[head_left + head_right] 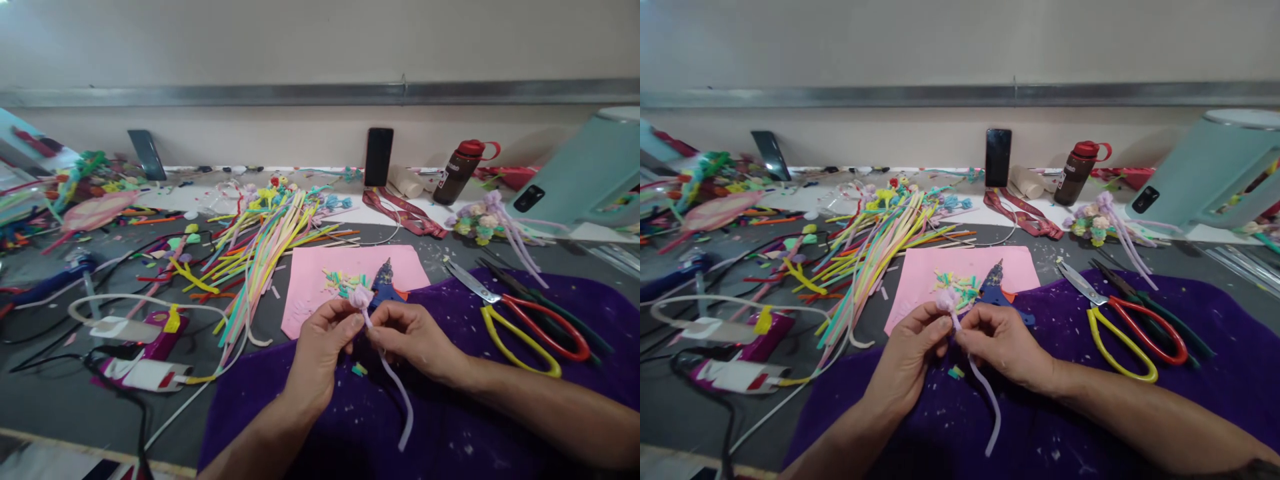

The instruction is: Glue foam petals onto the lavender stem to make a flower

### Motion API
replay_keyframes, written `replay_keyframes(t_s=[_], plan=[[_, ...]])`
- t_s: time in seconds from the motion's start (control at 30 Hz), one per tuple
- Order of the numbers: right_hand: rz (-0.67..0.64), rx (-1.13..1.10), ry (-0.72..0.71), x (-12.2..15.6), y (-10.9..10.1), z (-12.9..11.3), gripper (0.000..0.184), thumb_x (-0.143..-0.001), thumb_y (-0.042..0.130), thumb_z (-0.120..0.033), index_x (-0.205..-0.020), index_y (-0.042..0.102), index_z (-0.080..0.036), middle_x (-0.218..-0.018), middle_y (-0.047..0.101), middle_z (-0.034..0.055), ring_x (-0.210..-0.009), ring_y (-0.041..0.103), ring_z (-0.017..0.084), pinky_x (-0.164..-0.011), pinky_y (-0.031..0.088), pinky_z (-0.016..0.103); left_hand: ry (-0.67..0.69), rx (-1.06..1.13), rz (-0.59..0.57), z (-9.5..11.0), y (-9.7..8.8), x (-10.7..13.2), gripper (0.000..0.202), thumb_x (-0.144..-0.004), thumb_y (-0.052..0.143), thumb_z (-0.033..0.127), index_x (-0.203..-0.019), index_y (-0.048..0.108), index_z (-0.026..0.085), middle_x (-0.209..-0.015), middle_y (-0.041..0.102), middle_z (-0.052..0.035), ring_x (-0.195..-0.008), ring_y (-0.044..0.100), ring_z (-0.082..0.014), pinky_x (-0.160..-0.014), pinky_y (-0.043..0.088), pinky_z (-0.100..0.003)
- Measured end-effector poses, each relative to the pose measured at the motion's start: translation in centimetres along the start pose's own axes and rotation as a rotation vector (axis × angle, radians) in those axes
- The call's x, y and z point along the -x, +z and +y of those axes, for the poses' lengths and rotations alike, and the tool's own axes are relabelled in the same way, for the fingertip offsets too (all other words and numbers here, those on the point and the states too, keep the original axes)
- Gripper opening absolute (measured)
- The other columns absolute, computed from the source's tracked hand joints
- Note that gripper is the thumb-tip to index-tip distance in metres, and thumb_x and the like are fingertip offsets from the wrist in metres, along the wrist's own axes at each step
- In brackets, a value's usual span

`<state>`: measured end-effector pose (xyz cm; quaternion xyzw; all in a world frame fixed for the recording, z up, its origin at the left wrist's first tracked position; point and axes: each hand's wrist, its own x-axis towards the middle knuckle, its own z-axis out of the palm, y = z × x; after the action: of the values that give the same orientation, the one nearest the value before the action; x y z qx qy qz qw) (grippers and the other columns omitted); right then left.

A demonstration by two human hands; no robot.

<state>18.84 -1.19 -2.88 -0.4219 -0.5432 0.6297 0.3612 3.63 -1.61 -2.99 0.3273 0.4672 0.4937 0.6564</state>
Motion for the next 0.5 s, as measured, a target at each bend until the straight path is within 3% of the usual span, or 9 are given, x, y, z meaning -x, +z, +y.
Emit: replay_keyframes(t_s=[0.5], plan=[[-0.052,-0.024,-0.003,-0.27,0.59,0.99,0.026,-0.075,0.065,-0.037,-0.068,0.053,-0.015,-0.054,0.053,-0.0048,-0.040,0.043,0.004,-0.038,0.034,0.016,-0.005,-0.003,-0.025,-0.33,-0.09,0.19,0.017,-0.064,0.073,0.026,-0.076,0.067,0.015,-0.063,0.055,0.0027,-0.047,0.037,-0.0036,-0.046,0.027,-0.018]])
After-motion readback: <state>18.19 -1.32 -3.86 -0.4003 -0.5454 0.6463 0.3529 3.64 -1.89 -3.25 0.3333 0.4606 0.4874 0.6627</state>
